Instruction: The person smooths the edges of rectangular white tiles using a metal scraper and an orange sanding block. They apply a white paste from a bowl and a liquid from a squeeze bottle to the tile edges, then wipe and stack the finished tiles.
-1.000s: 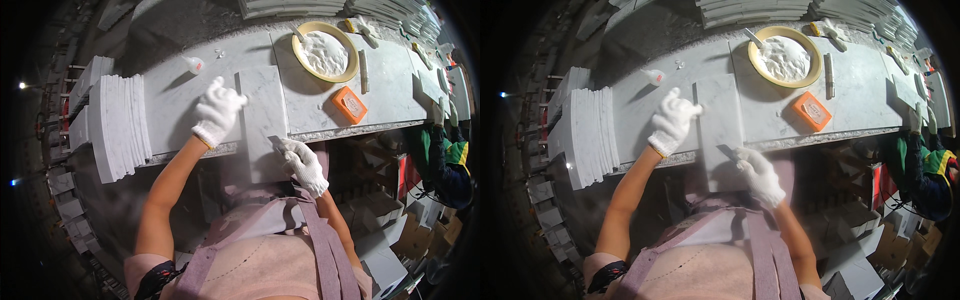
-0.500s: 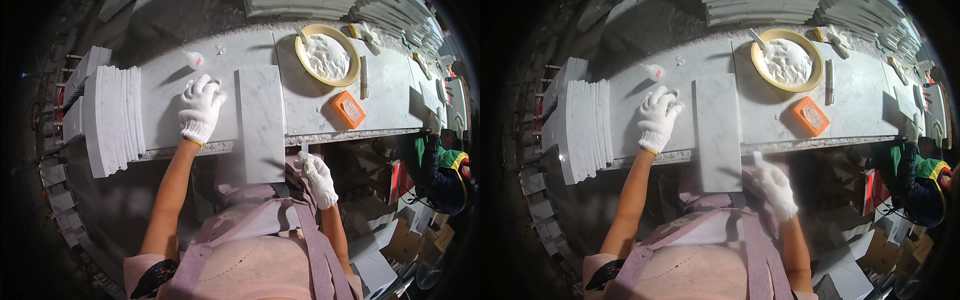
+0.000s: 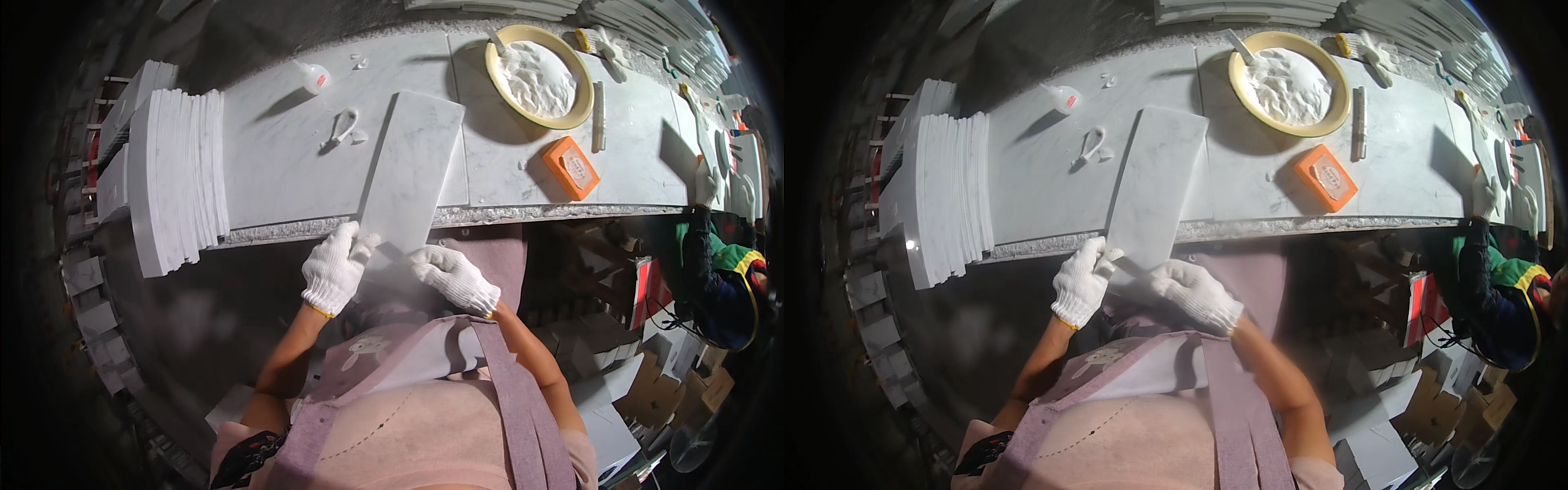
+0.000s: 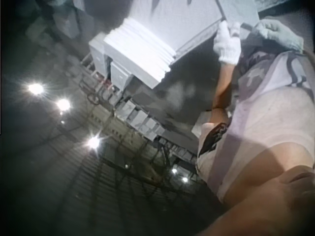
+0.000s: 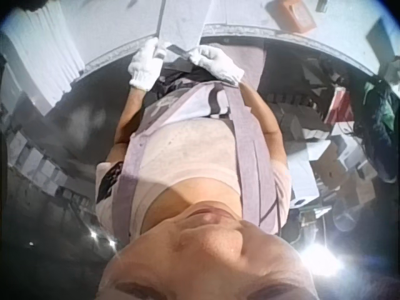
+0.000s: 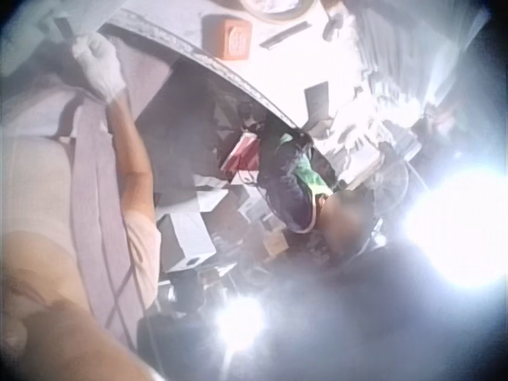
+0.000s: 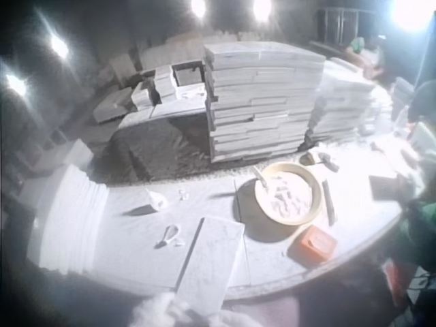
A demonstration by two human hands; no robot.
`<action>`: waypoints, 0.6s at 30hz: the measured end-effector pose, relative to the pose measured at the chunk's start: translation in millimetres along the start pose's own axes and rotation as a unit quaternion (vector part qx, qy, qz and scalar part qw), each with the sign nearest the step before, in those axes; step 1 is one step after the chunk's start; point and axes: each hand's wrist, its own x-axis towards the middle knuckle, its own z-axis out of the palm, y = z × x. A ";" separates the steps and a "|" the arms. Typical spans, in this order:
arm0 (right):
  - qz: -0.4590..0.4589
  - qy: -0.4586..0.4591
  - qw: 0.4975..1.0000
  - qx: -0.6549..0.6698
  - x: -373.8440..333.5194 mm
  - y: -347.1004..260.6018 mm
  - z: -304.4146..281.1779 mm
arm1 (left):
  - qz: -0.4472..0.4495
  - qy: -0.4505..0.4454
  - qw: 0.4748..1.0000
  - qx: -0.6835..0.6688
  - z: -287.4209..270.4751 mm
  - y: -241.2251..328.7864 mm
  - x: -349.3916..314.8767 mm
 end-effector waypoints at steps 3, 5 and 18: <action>0.028 -0.042 0.998 -0.029 13.5 -1.0 12.3 | -0.118 -0.040 0.990 -0.073 -3.8 -16.0 3.0; 0.045 -0.050 0.996 -0.064 16.2 -0.1 12.3 | -0.113 -0.010 0.986 -0.125 -0.6 -20.2 3.0; -0.028 0.256 0.945 0.201 -58.9 3.2 -50.9 | 0.045 0.152 0.983 -0.088 66.1 -88.4 -22.8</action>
